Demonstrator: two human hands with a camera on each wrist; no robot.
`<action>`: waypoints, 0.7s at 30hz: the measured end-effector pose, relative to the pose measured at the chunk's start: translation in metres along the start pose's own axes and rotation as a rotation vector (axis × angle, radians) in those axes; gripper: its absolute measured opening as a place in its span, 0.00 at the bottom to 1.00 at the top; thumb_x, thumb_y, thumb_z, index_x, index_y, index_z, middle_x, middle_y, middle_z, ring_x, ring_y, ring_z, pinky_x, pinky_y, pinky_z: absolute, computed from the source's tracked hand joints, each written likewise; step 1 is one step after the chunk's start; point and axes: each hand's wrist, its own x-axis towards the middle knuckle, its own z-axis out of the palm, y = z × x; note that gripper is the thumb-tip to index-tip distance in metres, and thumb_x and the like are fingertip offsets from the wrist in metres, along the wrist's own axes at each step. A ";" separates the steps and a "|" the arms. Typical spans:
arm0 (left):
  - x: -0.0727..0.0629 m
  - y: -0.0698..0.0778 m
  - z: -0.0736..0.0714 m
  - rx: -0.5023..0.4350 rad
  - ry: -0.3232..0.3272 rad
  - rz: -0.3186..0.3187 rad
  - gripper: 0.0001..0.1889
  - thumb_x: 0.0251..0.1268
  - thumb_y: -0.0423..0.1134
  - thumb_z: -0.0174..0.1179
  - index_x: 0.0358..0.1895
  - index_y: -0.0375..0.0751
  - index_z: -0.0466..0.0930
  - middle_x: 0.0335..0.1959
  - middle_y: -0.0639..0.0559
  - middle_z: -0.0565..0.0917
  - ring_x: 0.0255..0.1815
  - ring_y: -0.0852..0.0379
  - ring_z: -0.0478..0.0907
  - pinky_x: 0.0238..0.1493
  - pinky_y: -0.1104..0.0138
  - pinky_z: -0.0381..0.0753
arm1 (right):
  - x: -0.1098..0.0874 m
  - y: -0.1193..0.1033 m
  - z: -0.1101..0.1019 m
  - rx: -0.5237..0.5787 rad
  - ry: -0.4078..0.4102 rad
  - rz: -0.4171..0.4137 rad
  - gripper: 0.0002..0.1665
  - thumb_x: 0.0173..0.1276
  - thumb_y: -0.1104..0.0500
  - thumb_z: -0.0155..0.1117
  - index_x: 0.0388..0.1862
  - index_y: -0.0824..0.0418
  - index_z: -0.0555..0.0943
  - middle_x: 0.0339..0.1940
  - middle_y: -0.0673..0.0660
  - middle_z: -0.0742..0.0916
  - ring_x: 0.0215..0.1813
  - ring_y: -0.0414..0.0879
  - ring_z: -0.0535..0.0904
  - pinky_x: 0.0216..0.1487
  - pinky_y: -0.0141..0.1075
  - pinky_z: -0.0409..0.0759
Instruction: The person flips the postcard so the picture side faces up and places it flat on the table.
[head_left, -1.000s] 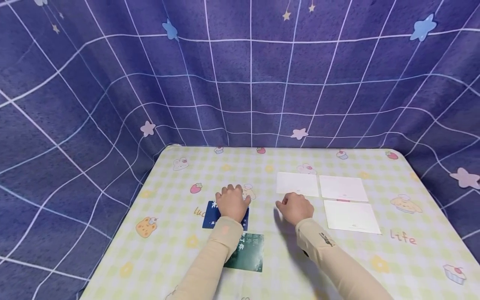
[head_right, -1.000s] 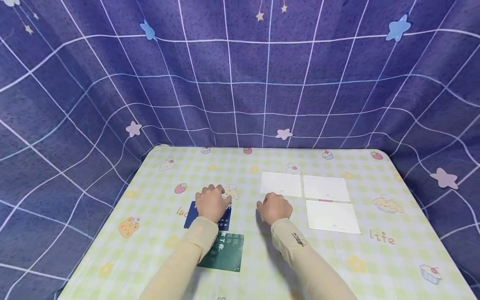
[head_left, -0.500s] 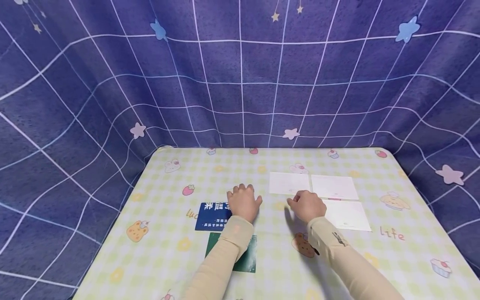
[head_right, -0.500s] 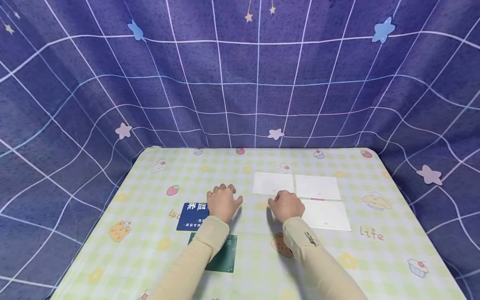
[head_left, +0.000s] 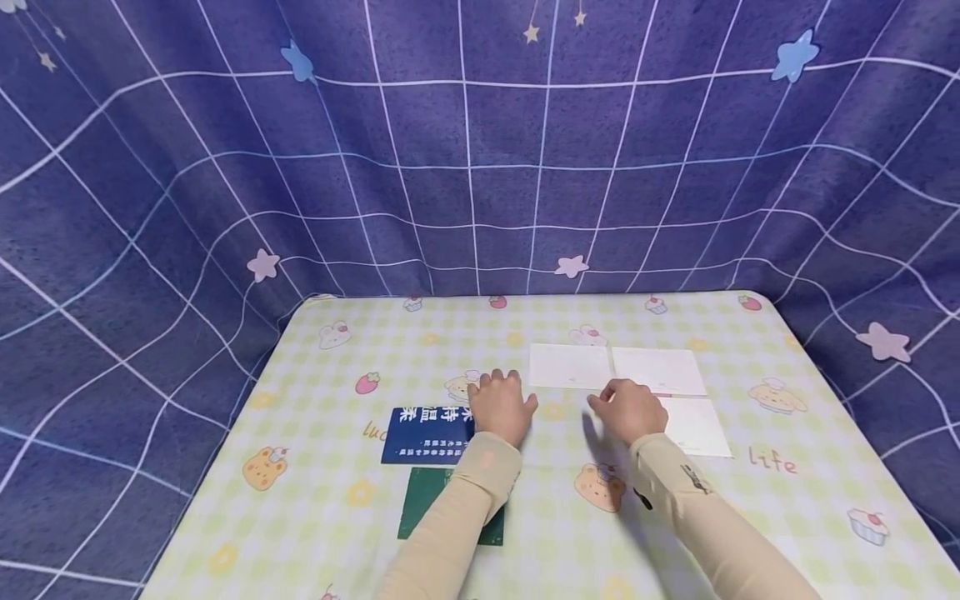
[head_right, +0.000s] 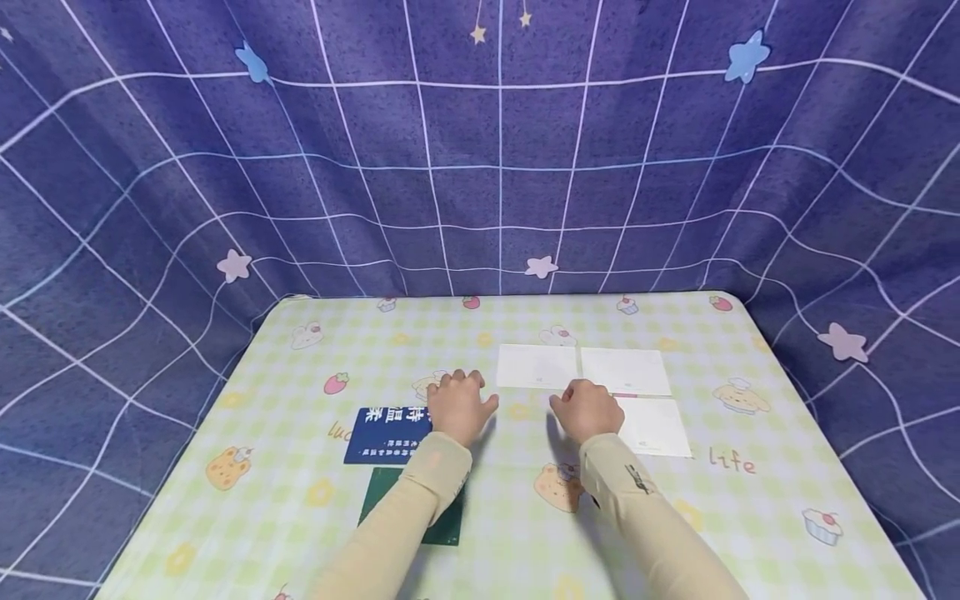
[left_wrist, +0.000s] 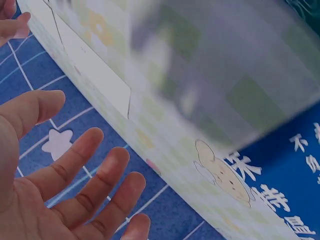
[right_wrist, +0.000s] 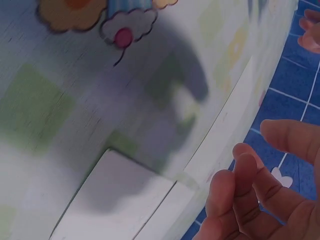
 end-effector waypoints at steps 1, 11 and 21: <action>0.000 0.002 0.000 0.003 -0.008 0.002 0.23 0.62 0.58 0.69 0.51 0.44 0.87 0.43 0.46 0.85 0.47 0.47 0.80 0.54 0.51 0.75 | 0.000 0.002 -0.001 0.003 0.002 0.000 0.17 0.69 0.45 0.66 0.31 0.56 0.81 0.17 0.53 0.78 0.23 0.49 0.74 0.23 0.40 0.67; -0.001 0.023 -0.001 -0.015 -0.058 0.020 0.23 0.62 0.58 0.69 0.50 0.44 0.86 0.42 0.46 0.85 0.46 0.48 0.80 0.54 0.52 0.75 | -0.003 0.019 -0.014 0.008 0.002 0.020 0.16 0.69 0.45 0.65 0.33 0.57 0.82 0.19 0.54 0.79 0.24 0.51 0.75 0.23 0.40 0.67; -0.003 0.053 0.004 -0.014 -0.107 0.049 0.24 0.62 0.59 0.68 0.52 0.46 0.86 0.43 0.49 0.85 0.47 0.50 0.80 0.54 0.54 0.75 | 0.001 0.046 -0.031 -0.011 0.012 0.034 0.16 0.68 0.45 0.64 0.35 0.58 0.83 0.29 0.62 0.84 0.30 0.55 0.78 0.26 0.44 0.71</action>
